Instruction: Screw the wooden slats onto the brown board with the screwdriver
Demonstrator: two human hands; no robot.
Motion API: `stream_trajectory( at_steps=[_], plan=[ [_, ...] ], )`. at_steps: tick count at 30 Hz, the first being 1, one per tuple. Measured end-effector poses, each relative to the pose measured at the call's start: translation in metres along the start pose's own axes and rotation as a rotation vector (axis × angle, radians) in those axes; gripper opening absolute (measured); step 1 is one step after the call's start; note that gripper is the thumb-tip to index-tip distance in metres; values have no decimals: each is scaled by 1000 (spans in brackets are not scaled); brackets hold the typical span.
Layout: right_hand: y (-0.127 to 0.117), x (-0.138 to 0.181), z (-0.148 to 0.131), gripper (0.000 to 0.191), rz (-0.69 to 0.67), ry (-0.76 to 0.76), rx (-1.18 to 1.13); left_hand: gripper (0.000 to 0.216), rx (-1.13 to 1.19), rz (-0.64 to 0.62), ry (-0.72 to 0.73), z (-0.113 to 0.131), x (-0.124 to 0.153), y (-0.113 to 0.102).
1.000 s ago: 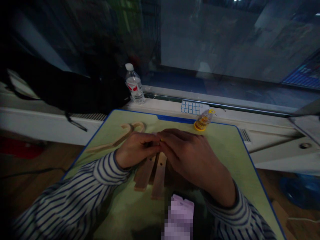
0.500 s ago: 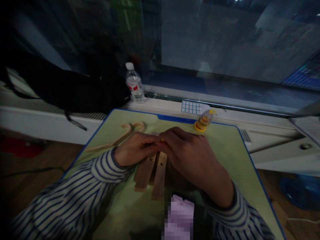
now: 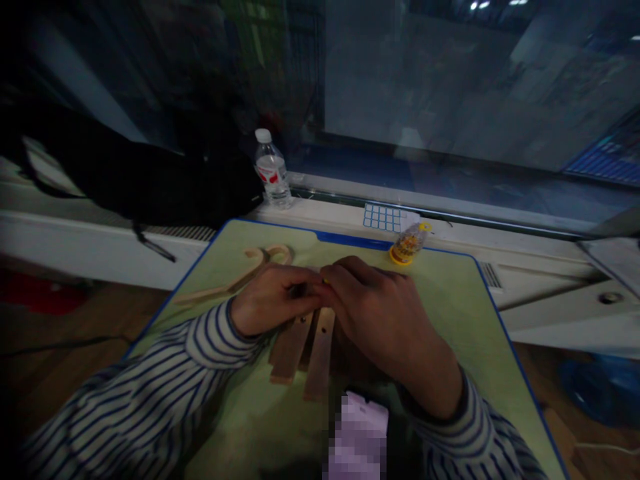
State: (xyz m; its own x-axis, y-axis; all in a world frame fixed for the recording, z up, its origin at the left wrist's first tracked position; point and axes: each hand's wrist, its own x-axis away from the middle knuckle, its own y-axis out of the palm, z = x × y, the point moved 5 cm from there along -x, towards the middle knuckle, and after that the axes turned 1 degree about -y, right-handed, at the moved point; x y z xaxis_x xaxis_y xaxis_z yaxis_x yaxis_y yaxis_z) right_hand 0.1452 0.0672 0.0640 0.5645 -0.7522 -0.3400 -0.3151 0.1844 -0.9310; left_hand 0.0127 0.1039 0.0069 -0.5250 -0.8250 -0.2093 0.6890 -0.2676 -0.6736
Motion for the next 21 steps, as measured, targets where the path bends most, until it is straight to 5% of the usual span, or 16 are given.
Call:
stream_trajectory(
  at_steps=[10, 21],
  plan=[
    [-3, 2, -7, 32, -4, -42, -25, 20, -27, 18, 3, 3, -1, -4],
    [0, 2, -5, 26, -20, -43, -56, 22, 12, -72, 45, 5, -2, -4]
  ],
)
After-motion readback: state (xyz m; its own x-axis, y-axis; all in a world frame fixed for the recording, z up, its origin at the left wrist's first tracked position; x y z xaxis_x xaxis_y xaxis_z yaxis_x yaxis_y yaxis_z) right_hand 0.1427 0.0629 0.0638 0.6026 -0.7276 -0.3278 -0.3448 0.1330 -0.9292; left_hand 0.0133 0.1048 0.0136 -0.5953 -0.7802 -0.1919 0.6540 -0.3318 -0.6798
